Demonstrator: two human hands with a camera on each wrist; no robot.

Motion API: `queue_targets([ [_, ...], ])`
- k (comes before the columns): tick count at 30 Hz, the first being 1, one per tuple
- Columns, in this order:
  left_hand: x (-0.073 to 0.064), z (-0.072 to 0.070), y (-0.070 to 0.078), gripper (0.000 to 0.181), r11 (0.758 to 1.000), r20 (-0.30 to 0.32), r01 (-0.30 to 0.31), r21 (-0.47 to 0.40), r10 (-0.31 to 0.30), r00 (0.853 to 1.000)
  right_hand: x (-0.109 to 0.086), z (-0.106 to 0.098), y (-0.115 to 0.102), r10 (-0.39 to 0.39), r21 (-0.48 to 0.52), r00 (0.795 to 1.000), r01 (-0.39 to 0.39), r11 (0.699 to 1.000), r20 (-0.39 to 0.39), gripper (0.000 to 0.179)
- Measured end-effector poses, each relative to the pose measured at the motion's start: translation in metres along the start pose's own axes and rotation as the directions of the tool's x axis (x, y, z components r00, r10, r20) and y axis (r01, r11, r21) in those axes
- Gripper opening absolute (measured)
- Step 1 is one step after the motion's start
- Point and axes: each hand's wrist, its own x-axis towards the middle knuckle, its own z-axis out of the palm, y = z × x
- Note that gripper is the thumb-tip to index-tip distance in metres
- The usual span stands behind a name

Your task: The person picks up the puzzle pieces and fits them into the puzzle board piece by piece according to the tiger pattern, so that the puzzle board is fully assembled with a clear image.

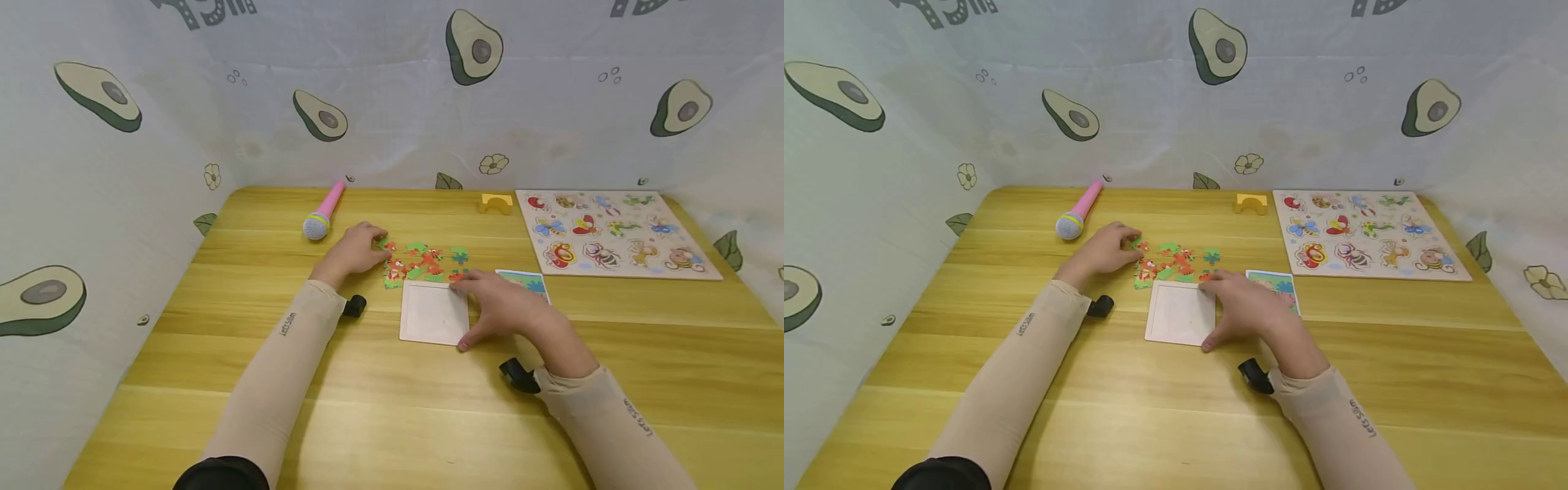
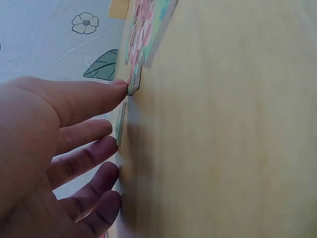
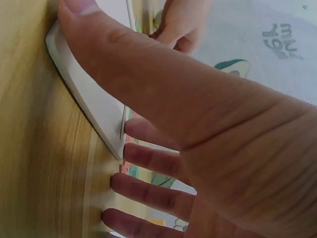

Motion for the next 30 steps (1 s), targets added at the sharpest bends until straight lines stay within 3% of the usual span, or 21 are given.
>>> queue_targets([
  [7, 0.001, 0.000, -0.001, 0.050, 0.999, -0.006, 0.019, -0.051, -0.019, 1.000, 0.000, 0.003, -0.002, 0.016, -0.023, 1.000, -0.016, 1.000, 0.008, 0.106],
  [15, 0.007, -0.002, -0.003, 0.045, 1.000, -0.015, 0.018, 0.004, -0.017, 1.000, -0.002, 0.001, -0.007, -0.009, -0.053, 1.000, 0.008, 0.999, -0.006, 0.100],
  [25, 0.011, -0.007, 0.000, 0.047, 1.000, 0.042, 0.014, -0.006, -0.014, 0.999, -0.006, 0.002, -0.009, -0.014, -0.076, 1.000, 0.013, 0.997, -0.015, 0.096],
  [30, 0.012, -0.008, 0.002, 0.047, 0.997, 0.049, 0.054, -0.059, -0.052, 0.997, -0.007, 0.003, -0.010, -0.001, -0.081, 1.000, 0.000, 0.997, -0.016, 0.097],
])
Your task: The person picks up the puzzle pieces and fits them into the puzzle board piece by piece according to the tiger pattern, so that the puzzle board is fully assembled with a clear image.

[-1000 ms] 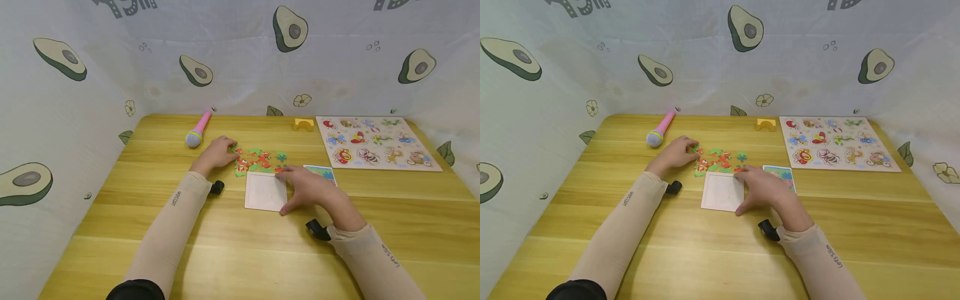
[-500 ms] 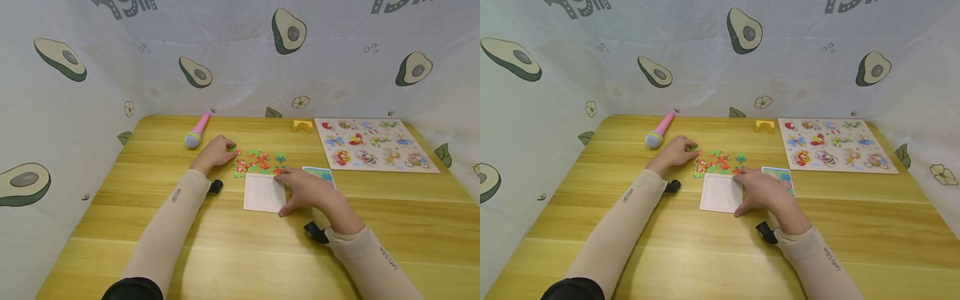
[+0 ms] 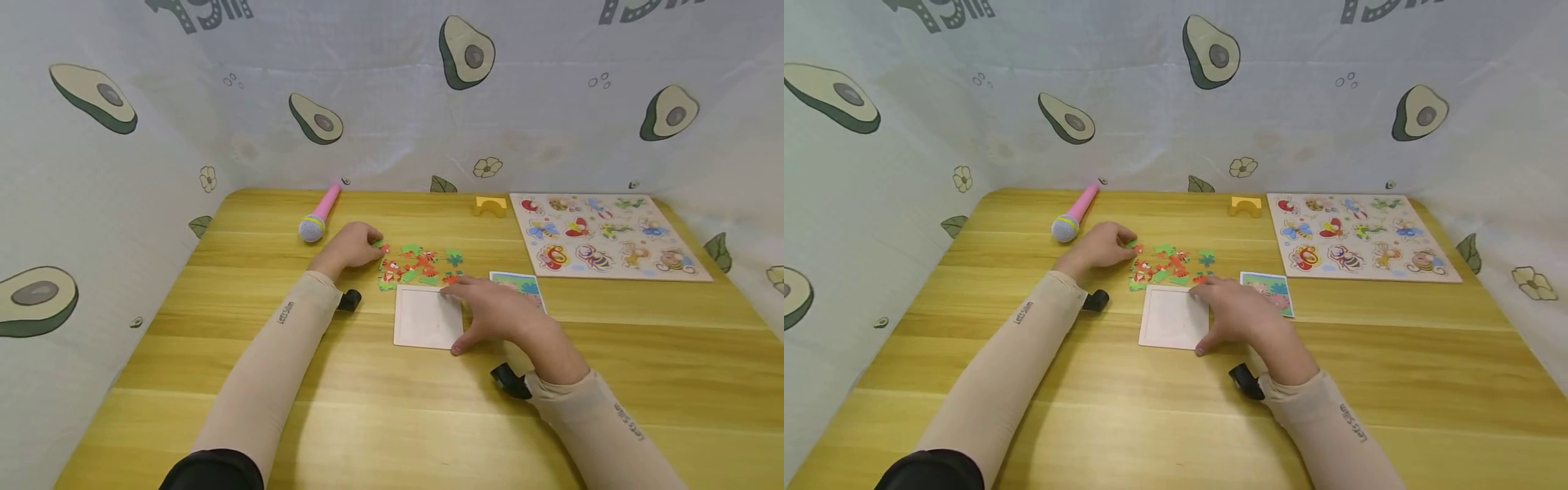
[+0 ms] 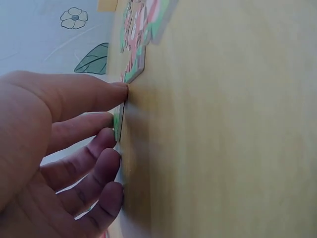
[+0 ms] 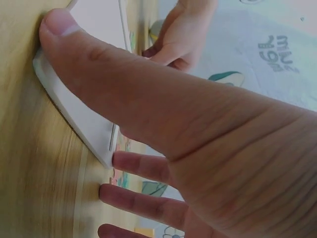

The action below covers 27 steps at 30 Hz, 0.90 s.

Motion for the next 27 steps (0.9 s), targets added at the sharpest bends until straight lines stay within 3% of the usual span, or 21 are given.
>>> queue_targets([
  [12, -0.002, 0.004, -0.004, 0.045, 0.993, -0.065, 0.031, -0.117, -0.039, 0.997, 0.001, 0.000, -0.005, 0.011, -0.003, 1.000, -0.011, 1.000, 0.013, 0.097],
  [19, -0.003, 0.005, -0.004, 0.043, 0.995, -0.093, 0.021, -0.097, -0.031, 0.995, 0.000, 0.001, -0.004, 0.002, -0.001, 1.000, -0.002, 1.000, 0.015, 0.094],
  [27, -0.019, 0.000, -0.001, 0.043, 0.986, -0.103, -0.056, -0.159, 0.040, 0.994, 0.001, 0.003, -0.004, -0.008, -0.001, 1.000, 0.008, 1.000, 0.014, 0.095],
])
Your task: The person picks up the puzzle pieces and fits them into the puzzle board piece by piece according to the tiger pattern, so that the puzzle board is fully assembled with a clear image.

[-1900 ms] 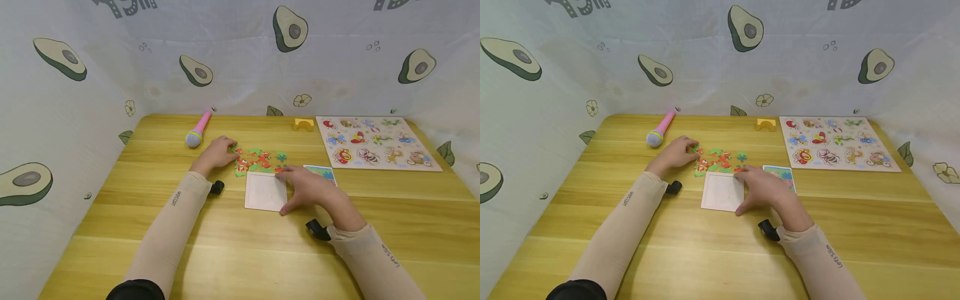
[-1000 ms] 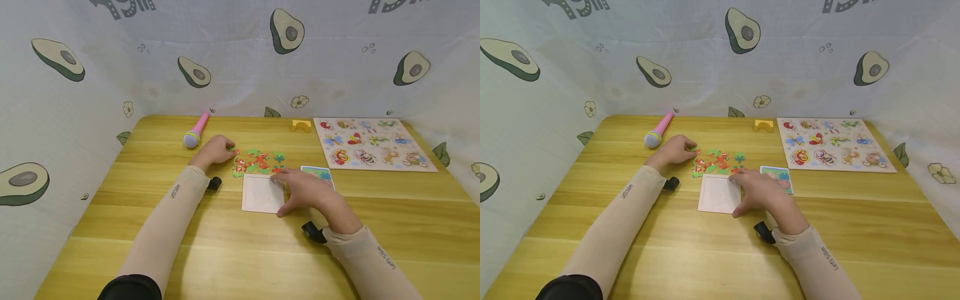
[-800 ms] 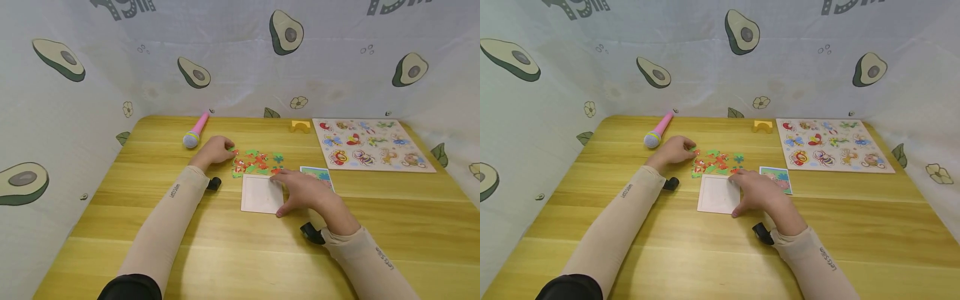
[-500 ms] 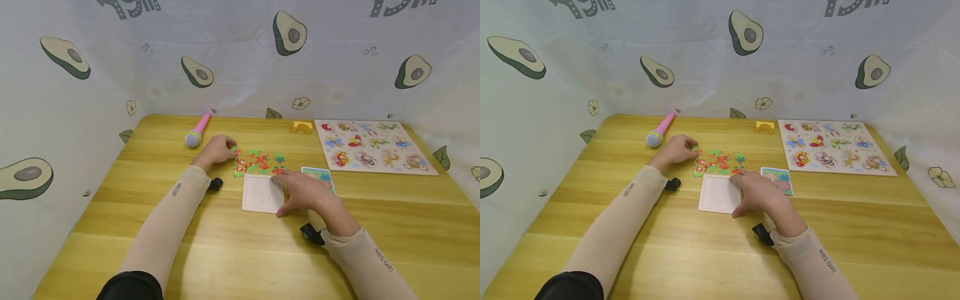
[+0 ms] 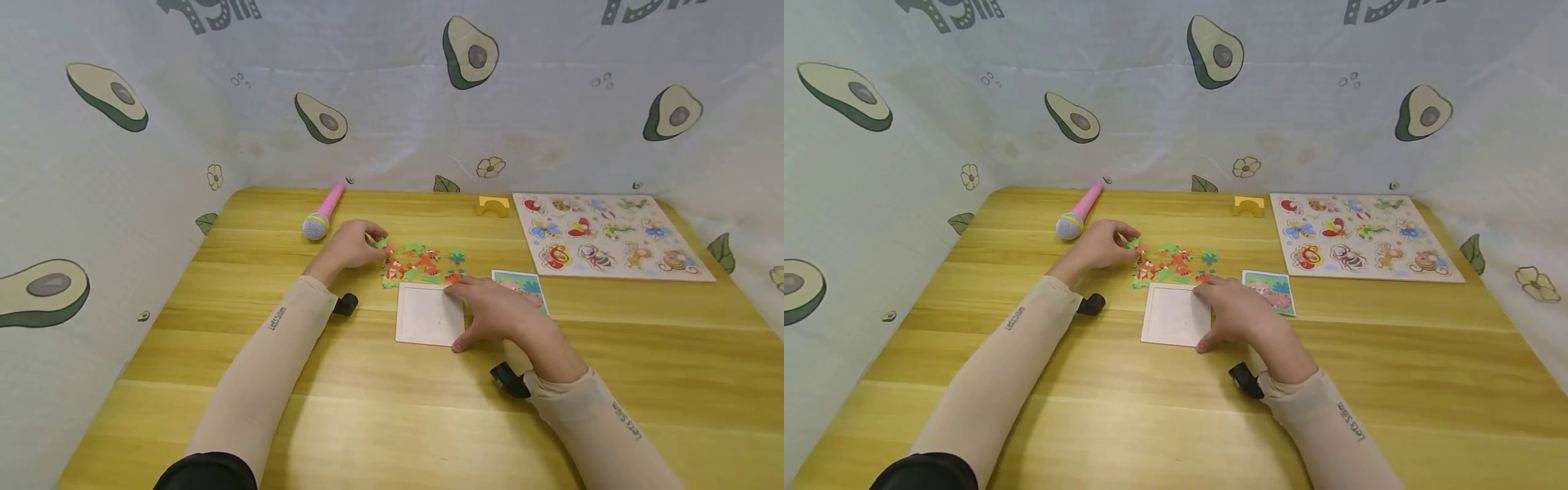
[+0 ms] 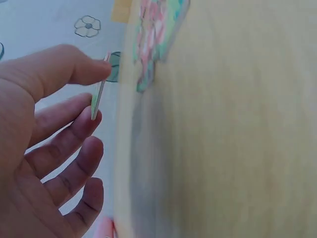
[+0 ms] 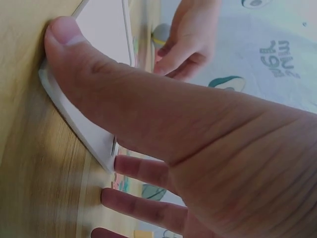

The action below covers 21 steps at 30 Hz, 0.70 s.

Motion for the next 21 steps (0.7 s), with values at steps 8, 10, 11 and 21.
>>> queue_targets([
  [8, -0.020, 0.006, 0.011, 0.040, 0.987, 0.110, -0.155, -0.030, 0.158, 0.981, 0.001, -0.002, 0.000, 0.003, 0.007, 1.000, -0.003, 1.000, 0.008, 0.094],
  [10, -0.023, 0.008, 0.013, 0.039, 0.984, 0.129, -0.172, -0.036, 0.176, 0.976, 0.001, -0.003, 0.000, 0.001, 0.008, 1.000, -0.001, 1.000, 0.009, 0.094],
  [11, -0.024, 0.009, 0.014, 0.039, 0.983, 0.142, -0.176, -0.045, 0.181, 0.973, 0.001, -0.003, 0.000, 0.001, 0.009, 1.000, -0.001, 1.000, 0.010, 0.095],
  [21, -0.031, 0.023, 0.020, 0.028, 0.952, 0.304, -0.304, 0.030, 0.281, 0.910, -0.001, -0.002, -0.002, -0.011, 0.034, 1.000, 0.010, 0.999, 0.017, 0.097],
])
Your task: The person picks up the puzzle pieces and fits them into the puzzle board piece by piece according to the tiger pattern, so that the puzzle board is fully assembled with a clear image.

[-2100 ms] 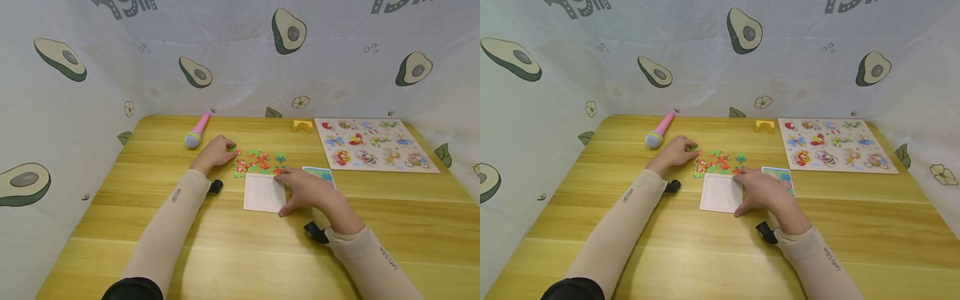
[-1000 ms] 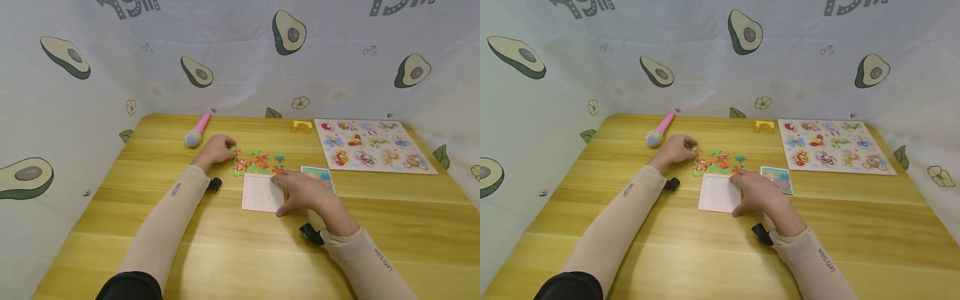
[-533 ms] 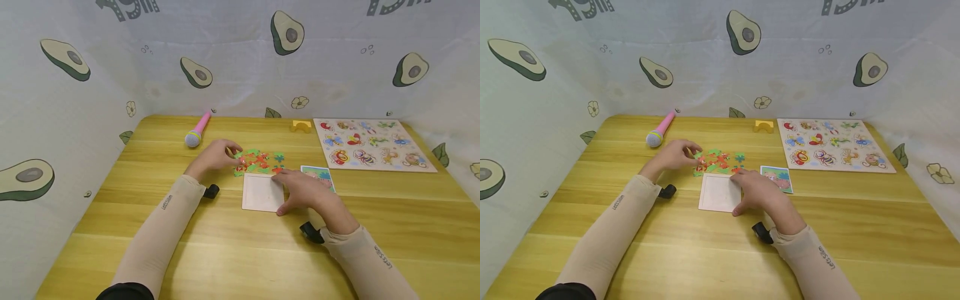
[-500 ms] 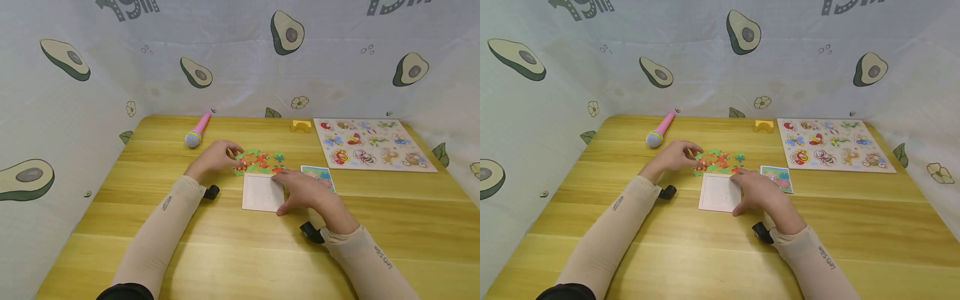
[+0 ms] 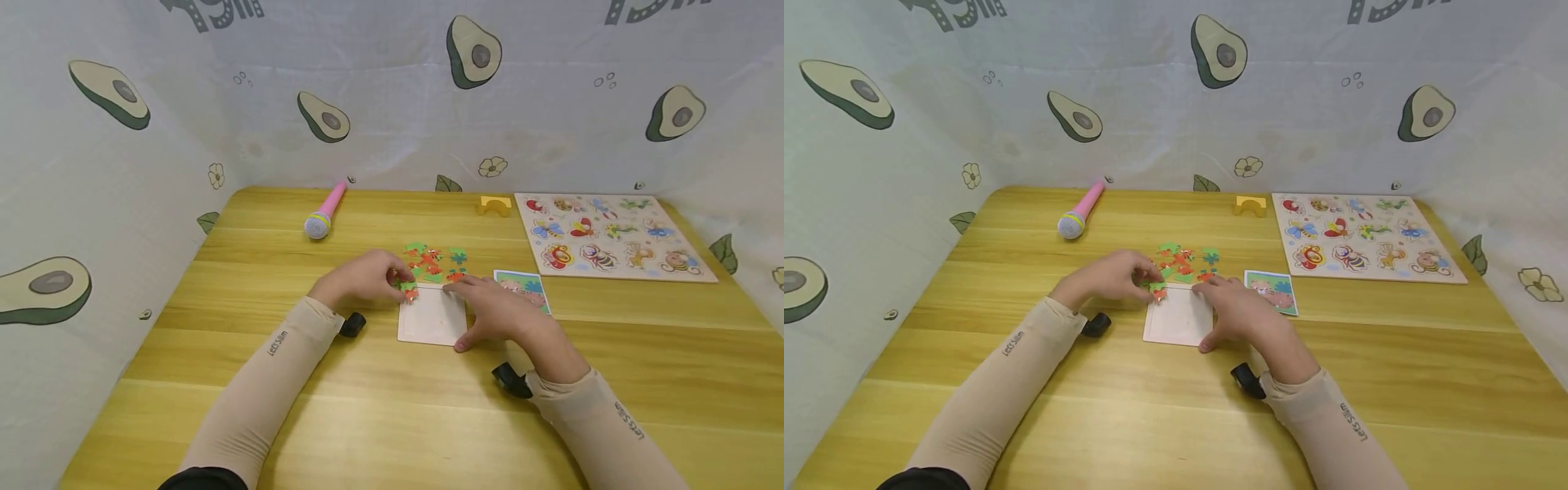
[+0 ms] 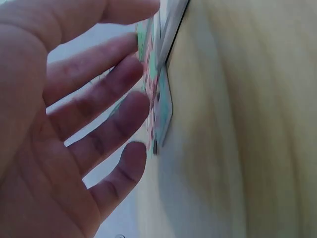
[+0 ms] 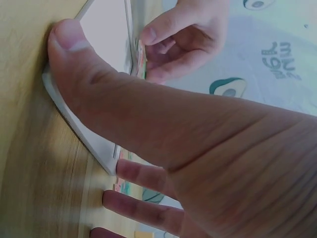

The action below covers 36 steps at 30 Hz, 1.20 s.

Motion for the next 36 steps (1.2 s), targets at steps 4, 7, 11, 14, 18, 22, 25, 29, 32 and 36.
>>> queue_targets([
  [4, 0.002, 0.004, 0.007, 0.028, 0.999, 0.009, -0.015, 0.040, 0.015, 1.000, 0.000, 0.000, 0.000, 0.003, -0.003, 1.000, -0.003, 1.000, 0.005, 0.096],
  [7, 0.003, 0.006, 0.011, 0.028, 0.999, 0.015, -0.020, 0.043, 0.020, 1.000, 0.001, -0.001, 0.001, 0.004, -0.011, 1.000, -0.003, 1.000, 0.013, 0.097],
  [11, 0.005, 0.009, 0.012, 0.026, 0.998, 0.023, -0.037, 0.054, 0.036, 0.999, 0.002, -0.002, 0.001, 0.009, -0.017, 1.000, -0.009, 1.000, 0.019, 0.100],
  [14, 0.006, 0.010, 0.012, 0.025, 0.996, 0.029, -0.049, 0.074, 0.047, 0.998, 0.002, -0.003, 0.002, 0.016, -0.016, 1.000, -0.016, 1.000, 0.026, 0.101],
  [18, 0.006, 0.011, 0.014, 0.025, 0.992, 0.035, -0.068, 0.109, 0.064, 0.997, 0.001, -0.004, 0.002, 0.019, -0.013, 0.999, -0.019, 1.000, 0.040, 0.101],
  [22, 0.004, 0.010, 0.015, 0.025, 0.991, 0.039, -0.063, 0.120, 0.059, 0.998, 0.000, -0.004, 0.001, 0.026, -0.004, 0.999, -0.026, 1.000, 0.043, 0.101],
  [25, 0.002, 0.008, 0.016, 0.026, 0.991, 0.044, -0.041, 0.131, 0.036, 0.998, 0.000, -0.004, 0.000, 0.034, 0.010, 0.998, -0.035, 0.999, 0.046, 0.100],
  [29, 0.002, 0.008, 0.017, 0.027, 0.987, 0.060, -0.048, 0.152, 0.039, 0.997, -0.001, -0.003, -0.001, 0.049, 0.024, 0.997, -0.050, 0.998, 0.057, 0.101],
  [32, 0.002, 0.010, 0.019, 0.028, 0.987, 0.077, -0.076, 0.144, 0.066, 0.995, -0.001, -0.001, 0.000, 0.049, 0.021, 0.997, -0.050, 0.999, 0.059, 0.101],
  [36, 0.002, 0.012, 0.020, 0.027, 0.986, 0.080, -0.085, 0.141, 0.074, 0.994, -0.001, 0.000, 0.001, 0.031, 0.014, 0.998, -0.032, 0.999, 0.048, 0.100],
])
